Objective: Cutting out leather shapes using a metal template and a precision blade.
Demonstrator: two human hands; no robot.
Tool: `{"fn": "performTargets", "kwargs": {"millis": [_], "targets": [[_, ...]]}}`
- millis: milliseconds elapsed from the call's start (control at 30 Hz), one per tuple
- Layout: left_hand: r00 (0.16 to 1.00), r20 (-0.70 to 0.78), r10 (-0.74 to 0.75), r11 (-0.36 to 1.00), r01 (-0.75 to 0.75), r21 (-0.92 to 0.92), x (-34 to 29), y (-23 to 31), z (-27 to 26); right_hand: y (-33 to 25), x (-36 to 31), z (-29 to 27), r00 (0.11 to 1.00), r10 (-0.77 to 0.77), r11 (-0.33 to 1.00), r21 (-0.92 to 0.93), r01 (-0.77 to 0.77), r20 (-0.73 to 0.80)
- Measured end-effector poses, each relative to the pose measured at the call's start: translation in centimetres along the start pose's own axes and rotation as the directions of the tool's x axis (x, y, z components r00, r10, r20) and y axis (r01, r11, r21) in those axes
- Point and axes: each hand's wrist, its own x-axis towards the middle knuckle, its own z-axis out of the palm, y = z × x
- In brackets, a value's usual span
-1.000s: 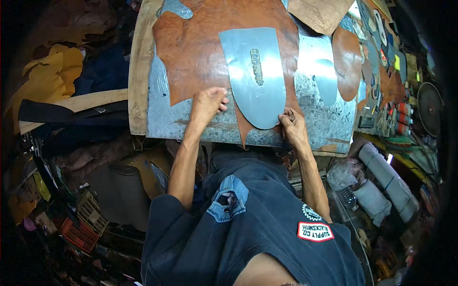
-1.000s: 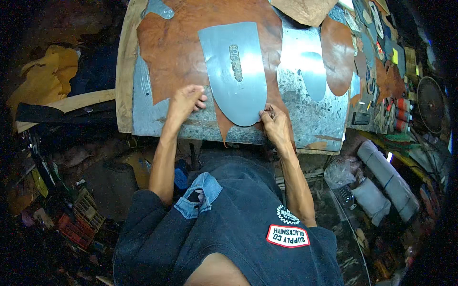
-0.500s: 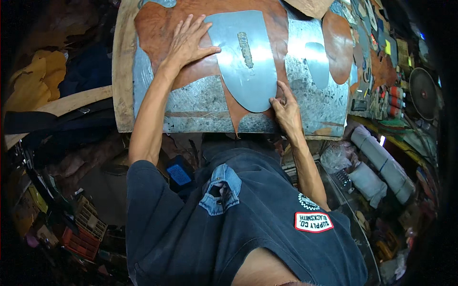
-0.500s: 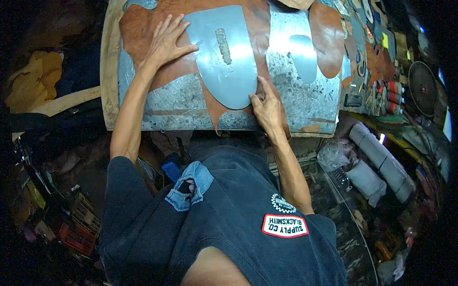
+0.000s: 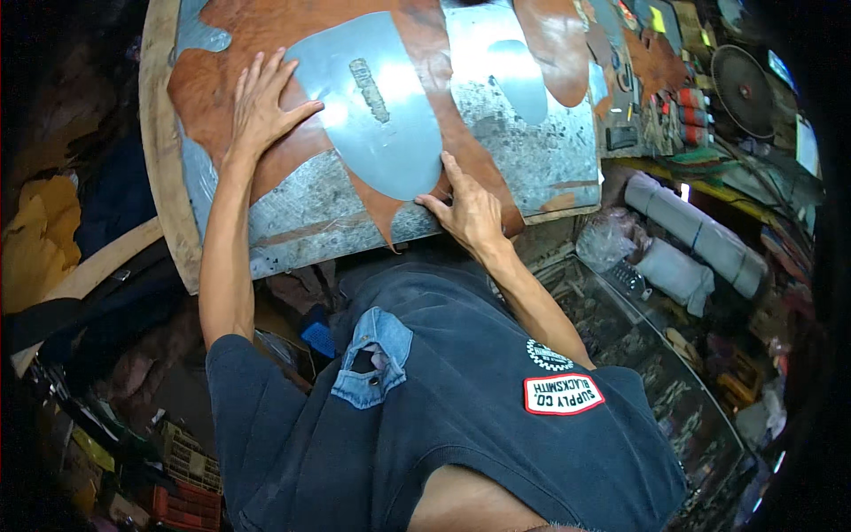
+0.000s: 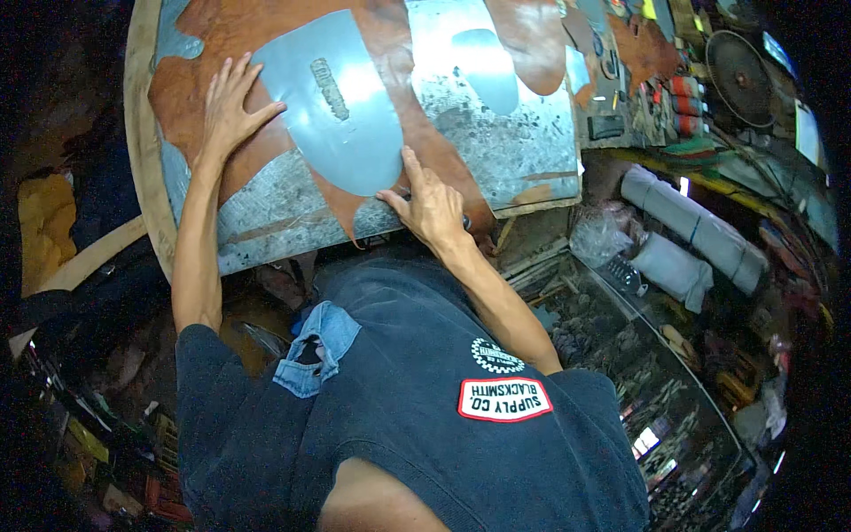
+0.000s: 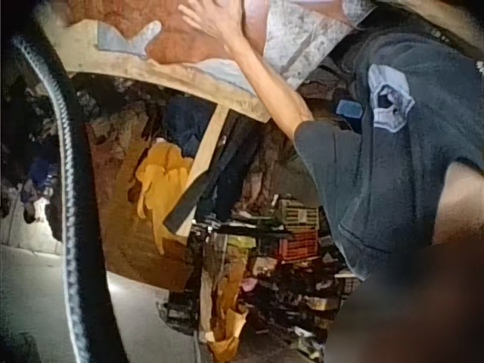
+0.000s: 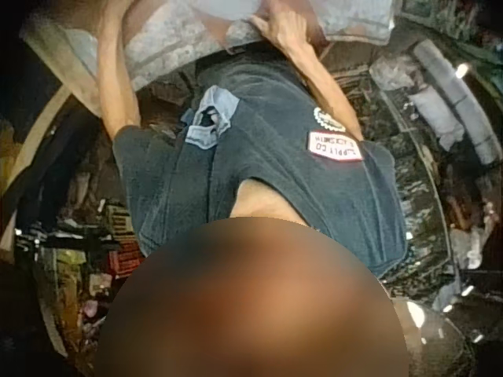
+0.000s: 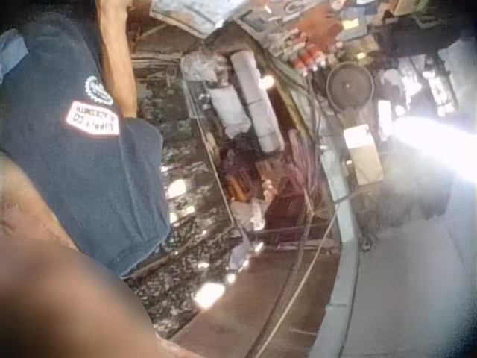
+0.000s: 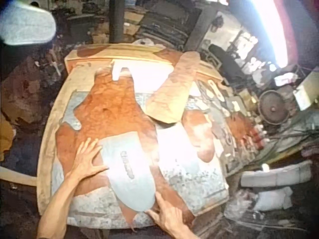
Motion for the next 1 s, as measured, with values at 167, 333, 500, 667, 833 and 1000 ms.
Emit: {"fn": "performTargets", "kwargs": {"millis": [167, 333, 500, 667, 833, 1000], "targets": [[1.000, -0.007, -0.002, 1.000, 0.002, 0.012, 0.2, 0.0, 0.2, 0.2, 0.0, 0.1, 1.000, 0.021, 1.000, 0.020, -0.021, 0.010], [1.000, -0.007, -0.009, 1.000, 0.009, 0.017, 0.3, 0.0, 0.9, -0.5, 0.6, -0.9, 0.987, 0.134, 0.991, -0.023, -0.132, 0.093], [1.000, -0.020, -0.018, 1.000, 0.018, 0.004, -0.1, -0.2, 1.3, -0.5, 0.5, -0.8, 0.987, 0.122, 0.992, 0.006, -0.123, 0.102], [1.000, -0.021, -0.019, 1.000, 0.019, 0.000, -0.4, -0.3, 1.4, -0.6, 0.4, -0.5, 0.991, 0.100, 0.995, 0.015, -0.102, 0.083], [0.999, -0.026, -0.023, 1.000, 0.022, -0.021, -0.4, 0.0, 1.2, -0.6, 0.3, -0.7, 0.985, 0.132, 0.991, -0.005, -0.132, 0.108], [1.000, -0.029, -0.004, 1.000, 0.003, -0.018, 0.0, 0.2, 1.1, -0.4, 0.2, -1.4, 0.991, 0.107, 0.994, -0.026, -0.105, 0.079]]}}
